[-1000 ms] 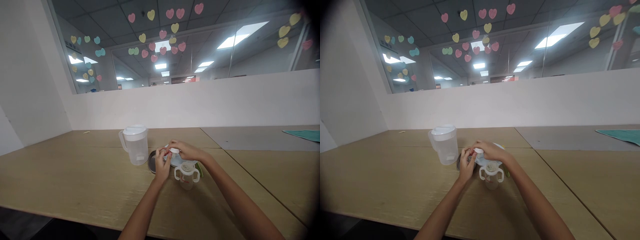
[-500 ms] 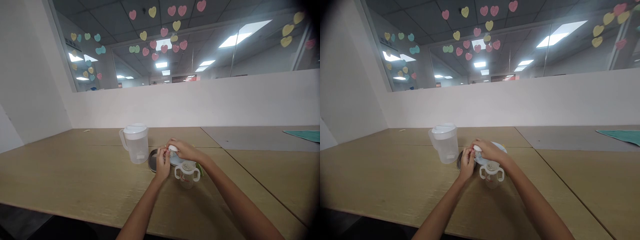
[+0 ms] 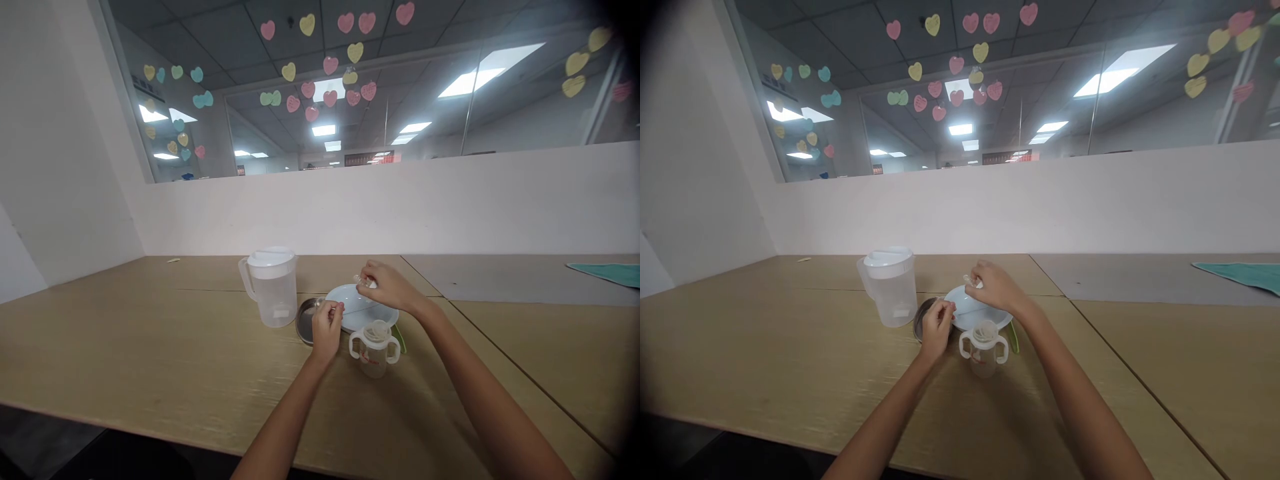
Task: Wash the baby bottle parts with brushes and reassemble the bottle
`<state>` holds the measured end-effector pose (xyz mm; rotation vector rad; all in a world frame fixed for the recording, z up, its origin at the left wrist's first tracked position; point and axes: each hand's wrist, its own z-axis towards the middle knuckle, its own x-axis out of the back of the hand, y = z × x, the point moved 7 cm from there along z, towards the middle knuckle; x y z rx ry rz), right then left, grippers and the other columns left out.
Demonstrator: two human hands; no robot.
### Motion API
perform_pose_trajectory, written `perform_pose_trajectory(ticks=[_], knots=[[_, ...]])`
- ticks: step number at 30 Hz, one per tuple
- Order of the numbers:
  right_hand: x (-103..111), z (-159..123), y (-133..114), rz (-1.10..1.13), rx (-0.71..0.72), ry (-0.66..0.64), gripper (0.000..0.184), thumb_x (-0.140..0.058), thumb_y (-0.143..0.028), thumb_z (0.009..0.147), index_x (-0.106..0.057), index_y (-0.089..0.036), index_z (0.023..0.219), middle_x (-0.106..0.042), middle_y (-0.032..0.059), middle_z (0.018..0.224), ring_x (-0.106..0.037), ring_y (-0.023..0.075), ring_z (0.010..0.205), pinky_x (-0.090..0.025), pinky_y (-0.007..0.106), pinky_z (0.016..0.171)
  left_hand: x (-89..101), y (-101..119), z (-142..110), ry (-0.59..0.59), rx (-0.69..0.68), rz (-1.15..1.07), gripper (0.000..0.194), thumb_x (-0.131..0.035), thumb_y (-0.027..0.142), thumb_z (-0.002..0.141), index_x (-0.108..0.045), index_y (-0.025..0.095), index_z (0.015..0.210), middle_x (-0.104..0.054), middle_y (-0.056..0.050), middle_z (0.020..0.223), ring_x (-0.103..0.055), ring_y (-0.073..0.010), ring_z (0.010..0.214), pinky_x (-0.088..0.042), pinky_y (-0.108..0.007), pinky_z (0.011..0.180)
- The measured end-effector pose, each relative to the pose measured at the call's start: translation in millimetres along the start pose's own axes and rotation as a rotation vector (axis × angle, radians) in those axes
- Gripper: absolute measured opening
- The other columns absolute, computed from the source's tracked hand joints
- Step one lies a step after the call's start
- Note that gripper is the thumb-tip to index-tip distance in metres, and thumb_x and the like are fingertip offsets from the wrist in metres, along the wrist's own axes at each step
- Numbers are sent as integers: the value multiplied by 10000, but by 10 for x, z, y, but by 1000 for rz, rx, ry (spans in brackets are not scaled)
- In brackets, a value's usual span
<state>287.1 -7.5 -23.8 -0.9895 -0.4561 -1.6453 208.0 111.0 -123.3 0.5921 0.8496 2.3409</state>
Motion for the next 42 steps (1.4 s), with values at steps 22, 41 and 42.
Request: perform_pose_trajectory(ticks=[22,41,42], knots=[[17,-337,33,317,-2,-626,216,-588,-307,692,-624,-187,868,-624,15,894,-544,139,763,-408,226,652,-179,176,-109,-311,-145,45,250,-427,318,865,-638,186,843,-638,-28,834,-560,-154,815,-396,-281,777],[-345,-289,-31,118,-208,-670,192,-447,-271,769,-573,-170,872,-583,8,628,-505,102,484,-321,206,472,-432,161,-281,-465,-162,257,719,-716,553,541,-485,201,1124,-573,-61,1019,-511,-240,942,-387,-367,852],[-365,-284,-32,100,-214,-671,198,-443,-284,777,-577,-166,862,-585,11,615,-502,103,474,-318,209,472,-433,151,-282,-464,-161,260,711,-714,562,538,-495,193,1105,-575,-63,1006,-513,-241,934,-390,-366,845]])
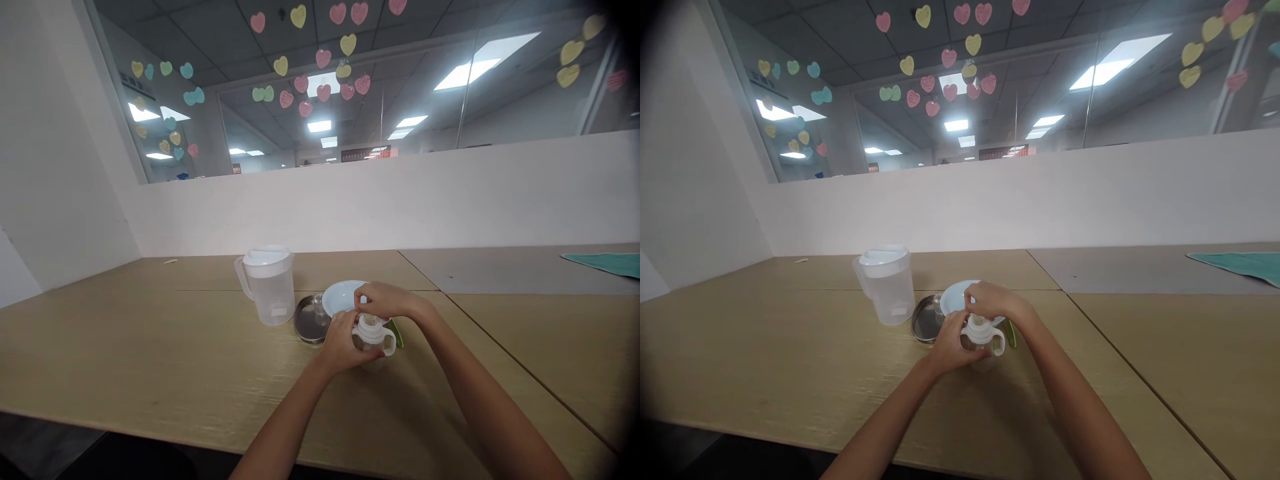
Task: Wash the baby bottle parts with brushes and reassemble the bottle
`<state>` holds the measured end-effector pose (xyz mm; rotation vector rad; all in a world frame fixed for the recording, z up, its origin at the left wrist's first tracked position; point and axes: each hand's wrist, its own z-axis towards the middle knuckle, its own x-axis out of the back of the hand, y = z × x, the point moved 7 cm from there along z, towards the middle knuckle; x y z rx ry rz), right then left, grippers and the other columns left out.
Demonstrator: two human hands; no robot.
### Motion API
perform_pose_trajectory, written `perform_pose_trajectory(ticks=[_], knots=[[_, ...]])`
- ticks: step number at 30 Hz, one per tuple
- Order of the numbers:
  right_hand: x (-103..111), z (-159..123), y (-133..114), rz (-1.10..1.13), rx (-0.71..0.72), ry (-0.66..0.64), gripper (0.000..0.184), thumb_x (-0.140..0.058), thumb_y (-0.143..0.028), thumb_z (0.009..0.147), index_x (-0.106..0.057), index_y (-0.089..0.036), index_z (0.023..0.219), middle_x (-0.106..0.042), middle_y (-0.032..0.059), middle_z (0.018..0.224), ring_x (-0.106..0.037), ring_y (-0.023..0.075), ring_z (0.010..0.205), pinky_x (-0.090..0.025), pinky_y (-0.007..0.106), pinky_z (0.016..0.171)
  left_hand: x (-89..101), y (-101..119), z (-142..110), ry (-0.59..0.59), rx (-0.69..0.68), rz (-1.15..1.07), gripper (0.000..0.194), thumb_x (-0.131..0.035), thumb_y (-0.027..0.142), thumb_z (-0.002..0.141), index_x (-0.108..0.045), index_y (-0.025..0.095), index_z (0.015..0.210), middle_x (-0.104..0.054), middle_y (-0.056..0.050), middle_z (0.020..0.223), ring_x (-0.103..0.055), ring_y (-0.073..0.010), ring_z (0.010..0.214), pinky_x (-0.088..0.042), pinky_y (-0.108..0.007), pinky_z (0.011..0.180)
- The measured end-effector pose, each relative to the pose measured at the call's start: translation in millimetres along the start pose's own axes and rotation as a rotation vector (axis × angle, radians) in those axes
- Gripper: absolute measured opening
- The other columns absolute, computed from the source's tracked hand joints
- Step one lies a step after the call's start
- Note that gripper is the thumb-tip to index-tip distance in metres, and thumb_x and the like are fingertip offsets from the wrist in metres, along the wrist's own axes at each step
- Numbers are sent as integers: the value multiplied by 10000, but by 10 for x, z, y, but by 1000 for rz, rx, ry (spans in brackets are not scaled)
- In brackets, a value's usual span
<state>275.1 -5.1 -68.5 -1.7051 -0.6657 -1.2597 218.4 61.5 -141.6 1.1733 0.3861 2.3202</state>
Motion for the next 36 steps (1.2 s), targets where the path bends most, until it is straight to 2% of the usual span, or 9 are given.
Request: perform_pose_trajectory(ticks=[5,7,10,12,17,21,25,31,36], knots=[[27,7,15,-51,-24,48,446,-292,-464,867,-577,-137,762,-536,29,489,-468,119,443,-313,236,486,-1,-7,-5,-5,1,-6,635,-700,558,562,-515,199,1052,-577,-60,1006,-513,-237,942,-386,-363,853],[90,-22,33,-39,-23,100,484,-283,-523,861,-580,-145,799,-586,50,581,-502,130,500,-316,239,496,6,1,-2,-6,4,-6,613,-703,549,565,-523,202,1037,-579,-58,1008,-513,-238,944,-386,-363,856],[179,-66,34,-74,10,176,365,-486,-508,771,-582,-183,905,-631,60,825,-552,153,658,-324,227,518,10,14,7,-9,-1,4,643,-707,558,556,-523,199,1057,-580,-62,1017,-513,-242,944,-388,-367,852],[163,-70,10,-114,47,150,303,-562,-400,725,-579,-198,951,-626,51,860,-552,159,701,-324,220,523,-1,23,13,-21,-13,12,641,-702,560,562,-526,201,1063,-582,-61,1017,-513,-242,942,-386,-369,853],[80,-29,-46,-107,66,87,189,-472,-259,761,-602,-182,875,-634,48,811,-553,144,660,-320,220,512,-8,6,5,-5,-9,11,641,-714,540,555,-509,193,1053,-569,-59,1016,-509,-231,935,-385,-369,853],[50,-29,14,-21,-6,31,302,-423,-353,810,-582,-168,987,-637,45,744,-540,123,520,-334,229,484,6,-6,-6,4,21,-6,654,-724,539,536,-502,179,1035,-566,-60,990,-508,-225,909,-393,-364,825],[80,-50,20,11,48,58,568,-536,-457,744,-442,-190,1237,-636,55,870,-566,130,569,-365,224,503,25,29,-1,-8,17,-14,652,-719,532,549,-505,187,1060,-570,-53,981,-511,-222,899,-397,-355,816],[10,0,25,33,55,13,511,-481,-313,780,-425,-183,1271,-643,63,874,-559,120,534,-390,232,522,20,49,9,-9,-9,-7,646,-711,536,560,-515,187,1067,-572,-57,994,-512,-227,911,-391,-363,838],[36,-34,55,93,45,-4,643,-530,-454,738,-373,-202,1308,-640,56,829,-560,138,560,-397,223,458,18,47,2,-18,3,7,653,-704,535,566,-514,193,1089,-572,-63,995,-506,-238,920,-391,-365,835]])
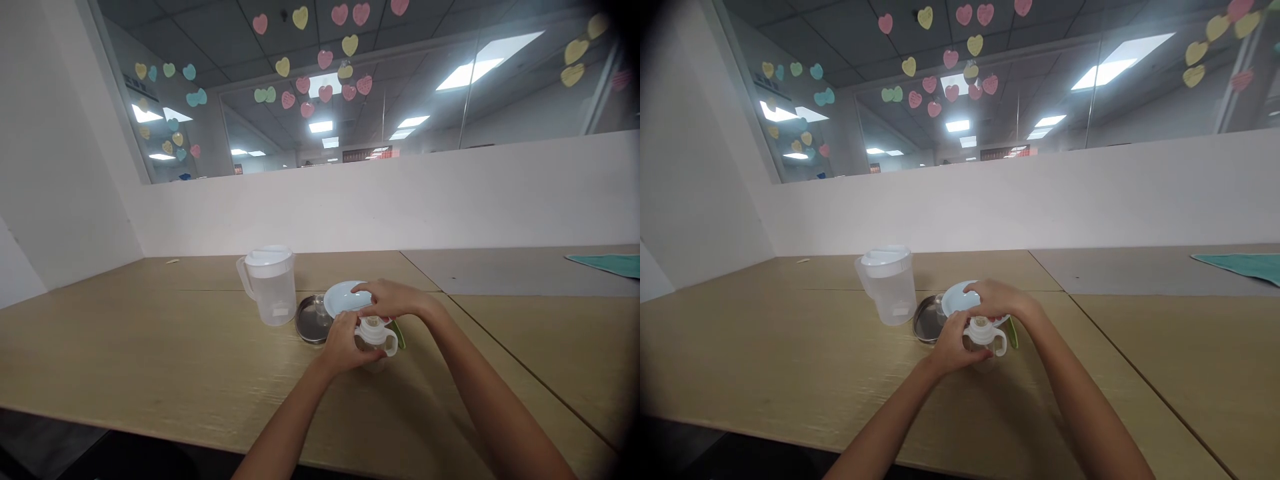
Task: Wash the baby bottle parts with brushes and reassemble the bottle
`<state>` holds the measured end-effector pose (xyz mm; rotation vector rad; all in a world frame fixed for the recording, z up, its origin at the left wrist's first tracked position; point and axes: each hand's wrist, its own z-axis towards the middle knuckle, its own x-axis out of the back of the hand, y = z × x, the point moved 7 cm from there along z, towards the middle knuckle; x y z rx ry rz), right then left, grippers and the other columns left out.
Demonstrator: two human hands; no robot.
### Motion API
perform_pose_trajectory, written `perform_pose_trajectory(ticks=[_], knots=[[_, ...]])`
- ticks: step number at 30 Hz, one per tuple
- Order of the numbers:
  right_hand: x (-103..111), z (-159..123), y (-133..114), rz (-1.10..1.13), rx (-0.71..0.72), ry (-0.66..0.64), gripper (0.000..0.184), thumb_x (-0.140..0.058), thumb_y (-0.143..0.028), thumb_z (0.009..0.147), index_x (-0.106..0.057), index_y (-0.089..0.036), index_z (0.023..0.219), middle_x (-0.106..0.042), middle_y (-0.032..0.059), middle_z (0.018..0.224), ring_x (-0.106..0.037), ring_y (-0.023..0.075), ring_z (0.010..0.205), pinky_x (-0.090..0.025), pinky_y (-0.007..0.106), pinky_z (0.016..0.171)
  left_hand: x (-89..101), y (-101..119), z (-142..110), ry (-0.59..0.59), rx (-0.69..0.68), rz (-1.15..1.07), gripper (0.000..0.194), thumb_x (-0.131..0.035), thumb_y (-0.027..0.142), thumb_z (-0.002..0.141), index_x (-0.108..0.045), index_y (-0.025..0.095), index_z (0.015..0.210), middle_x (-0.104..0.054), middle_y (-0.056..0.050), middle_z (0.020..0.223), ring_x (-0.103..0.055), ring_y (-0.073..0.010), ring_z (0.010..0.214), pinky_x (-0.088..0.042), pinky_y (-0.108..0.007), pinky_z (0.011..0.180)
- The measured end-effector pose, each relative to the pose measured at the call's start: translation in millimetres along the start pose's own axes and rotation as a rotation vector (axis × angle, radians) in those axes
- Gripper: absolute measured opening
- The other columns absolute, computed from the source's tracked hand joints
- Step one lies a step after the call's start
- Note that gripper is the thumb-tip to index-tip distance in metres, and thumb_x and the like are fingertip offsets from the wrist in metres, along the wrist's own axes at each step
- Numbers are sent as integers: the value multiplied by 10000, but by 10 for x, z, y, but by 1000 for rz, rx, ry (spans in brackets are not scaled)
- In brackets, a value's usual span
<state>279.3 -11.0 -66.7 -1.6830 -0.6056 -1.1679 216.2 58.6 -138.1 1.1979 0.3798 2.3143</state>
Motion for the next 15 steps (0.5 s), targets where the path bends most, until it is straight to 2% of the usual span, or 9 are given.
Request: perform_pose_trajectory(ticks=[3,7,12,15], knots=[[-6,-25,-5,6,0,-7,787,-631,-479,630,-341,-252,1326,-615,63,983,-586,161,665,-399,209,445,3,2,-7,3,2,-16,664,-707,521,573,-497,208,1120,-565,-55,991,-507,-229,911,-396,-353,826],[-136,23,-54,-112,11,-67,897,-685,-339,553,-290,-287,1356,-579,61,1086,-601,180,726,-403,220,491,-8,-71,-13,17,60,-25,717,-732,540,522,-497,187,1099,-546,-48,947,-508,-214,864,-411,-335,768],[-223,166,-6,-249,-72,1,704,-570,-393,675,-348,-191,1311,-627,94,930,-583,165,527,-377,266,492,-33,-113,-3,5,85,-47,725,-747,530,506,-480,187,1085,-546,-57,990,-508,-223,895,-411,-344,789],[-239,219,40,-281,-108,29,566,-534,-405,698,-450,-139,1190,-639,92,808,-583,183,515,-368,273,487,-30,-100,4,18,84,-58,718,-750,518,510,-477,194,1089,-551,-60,998,-513,-230,908,-412,-356,813]])
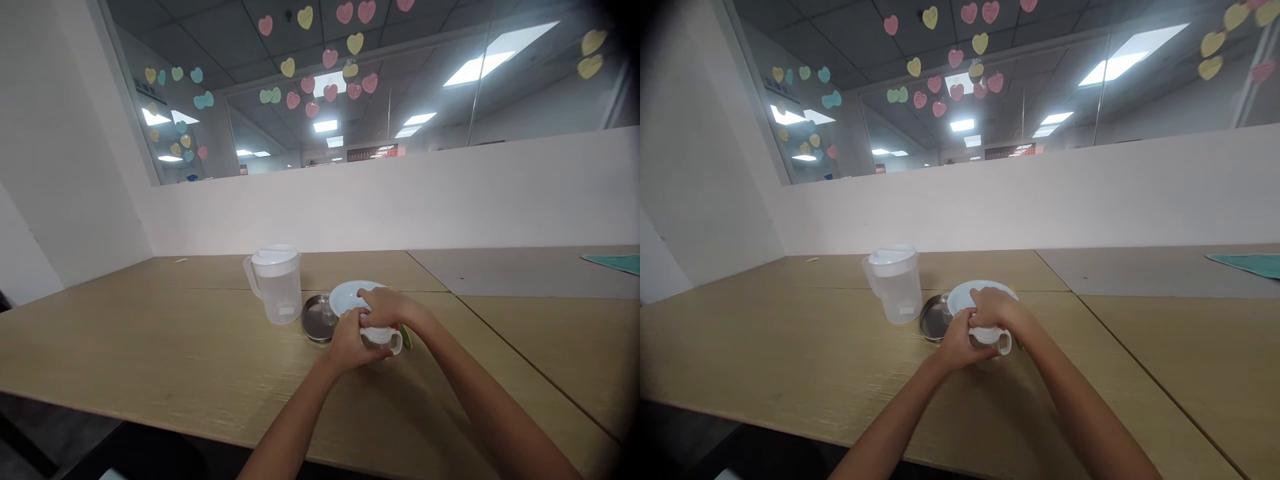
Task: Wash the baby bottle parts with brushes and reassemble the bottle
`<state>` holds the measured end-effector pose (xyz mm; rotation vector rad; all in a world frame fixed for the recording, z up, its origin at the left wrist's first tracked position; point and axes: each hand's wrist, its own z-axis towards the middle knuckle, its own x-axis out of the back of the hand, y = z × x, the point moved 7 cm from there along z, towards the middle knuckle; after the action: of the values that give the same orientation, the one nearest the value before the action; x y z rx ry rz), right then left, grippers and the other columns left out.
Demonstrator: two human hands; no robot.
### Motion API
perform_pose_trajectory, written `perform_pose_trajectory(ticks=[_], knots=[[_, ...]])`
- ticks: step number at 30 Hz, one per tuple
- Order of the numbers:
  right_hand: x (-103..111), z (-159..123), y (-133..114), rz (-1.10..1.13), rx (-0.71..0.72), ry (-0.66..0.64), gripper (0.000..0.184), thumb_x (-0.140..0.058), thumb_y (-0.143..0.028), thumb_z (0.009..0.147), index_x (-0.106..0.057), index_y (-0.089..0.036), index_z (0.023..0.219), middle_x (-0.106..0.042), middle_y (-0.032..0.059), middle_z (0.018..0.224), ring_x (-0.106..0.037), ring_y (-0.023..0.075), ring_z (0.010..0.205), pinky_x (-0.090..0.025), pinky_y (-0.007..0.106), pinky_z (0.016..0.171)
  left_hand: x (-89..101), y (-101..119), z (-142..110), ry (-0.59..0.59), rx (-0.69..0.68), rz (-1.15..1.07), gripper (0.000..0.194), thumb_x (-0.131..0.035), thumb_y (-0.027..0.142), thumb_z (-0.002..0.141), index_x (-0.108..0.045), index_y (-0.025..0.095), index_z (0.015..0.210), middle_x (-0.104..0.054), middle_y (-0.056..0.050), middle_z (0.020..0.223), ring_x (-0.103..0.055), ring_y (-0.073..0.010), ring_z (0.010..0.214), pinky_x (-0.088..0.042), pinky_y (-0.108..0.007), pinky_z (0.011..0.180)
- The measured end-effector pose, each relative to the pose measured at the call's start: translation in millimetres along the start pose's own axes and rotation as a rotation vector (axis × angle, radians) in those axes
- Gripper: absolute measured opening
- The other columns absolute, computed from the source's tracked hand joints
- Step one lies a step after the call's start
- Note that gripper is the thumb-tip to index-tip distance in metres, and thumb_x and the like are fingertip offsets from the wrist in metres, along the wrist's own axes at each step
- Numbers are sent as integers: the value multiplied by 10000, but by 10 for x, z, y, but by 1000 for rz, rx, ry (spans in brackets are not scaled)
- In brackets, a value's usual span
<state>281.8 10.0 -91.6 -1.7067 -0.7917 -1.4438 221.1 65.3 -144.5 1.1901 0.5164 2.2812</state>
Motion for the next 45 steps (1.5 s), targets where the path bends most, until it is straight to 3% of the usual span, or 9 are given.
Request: perform_pose_trajectory(ticks=[5,11,16,18,26,30,35,40,45], knots=[[-17,-17,28,81,-46,-24,625,-553,-402,676,-404,-132,1220,-635,113,882,-565,163,432,-378,274,430,17,29,3,-10,-28,53,803,-729,589,495,-465,193,1142,-555,-75,1017,-514,-248,929,-402,-376,842],[-49,-57,49,243,-104,-99,781,-607,-461,643,-301,-190,1308,-617,122,971,-564,149,404,-411,271,387,172,102,-36,-25,-278,155,713,-598,568,673,-421,179,1243,-580,-90,996,-522,-255,948,-374,-398,877],[-16,-66,88,243,-114,-87,756,-563,-556,679,-345,-143,1274,-636,117,842,-549,153,389,-416,271,378,630,-333,-24,453,12,116,306,-366,320,871,-513,191,1106,-597,-58,937,-537,-191,914,-385,-352,873],[14,-97,88,254,-112,-86,745,-492,-586,729,-326,-124,1289,-636,123,814,-545,152,382,-426,275,393,691,-540,-18,510,131,190,268,-358,258,866,-538,188,1052,-599,-63,948,-534,-198,926,-398,-358,859],[146,-216,41,280,-78,-25,644,-464,-541,786,-360,-162,1295,-609,143,1001,-559,126,413,-434,257,424,395,-1012,23,23,196,404,763,-463,26,599,-312,198,1327,-366,-52,1377,-282,-244,1279,-255,-410,1044],[138,-196,48,266,-89,-27,621,-469,-513,796,-356,-175,1304,-614,126,986,-561,121,415,-429,244,417,374,-1010,17,-65,237,506,763,-477,63,625,-280,213,1347,-359,-30,1378,-291,-238,1259,-222,-388,1058],[157,-191,62,276,-81,-11,623,-430,-562,801,-381,-172,1284,-609,133,998,-558,126,408,-430,256,415,504,-899,32,100,269,587,427,-541,182,713,-515,210,1138,-486,-72,1174,-418,-242,1111,-330,-370,963],[217,-240,43,276,-69,10,668,-325,-650,805,-416,-170,1261,-635,122,927,-575,150,449,-432,276,468,564,-979,1,182,383,518,284,-548,152,737,-524,187,1018,-537,-68,1043,-519,-203,973,-410,-315,848],[364,-266,-13,101,-1,176,626,-319,-629,819,-524,-165,1185,-638,138,991,-614,265,838,-430,331,686,798,-780,-27,498,303,435,263,-508,189,807,-466,172,1066,-512,-93,1074,-527,-212,992,-444,-337,821]])
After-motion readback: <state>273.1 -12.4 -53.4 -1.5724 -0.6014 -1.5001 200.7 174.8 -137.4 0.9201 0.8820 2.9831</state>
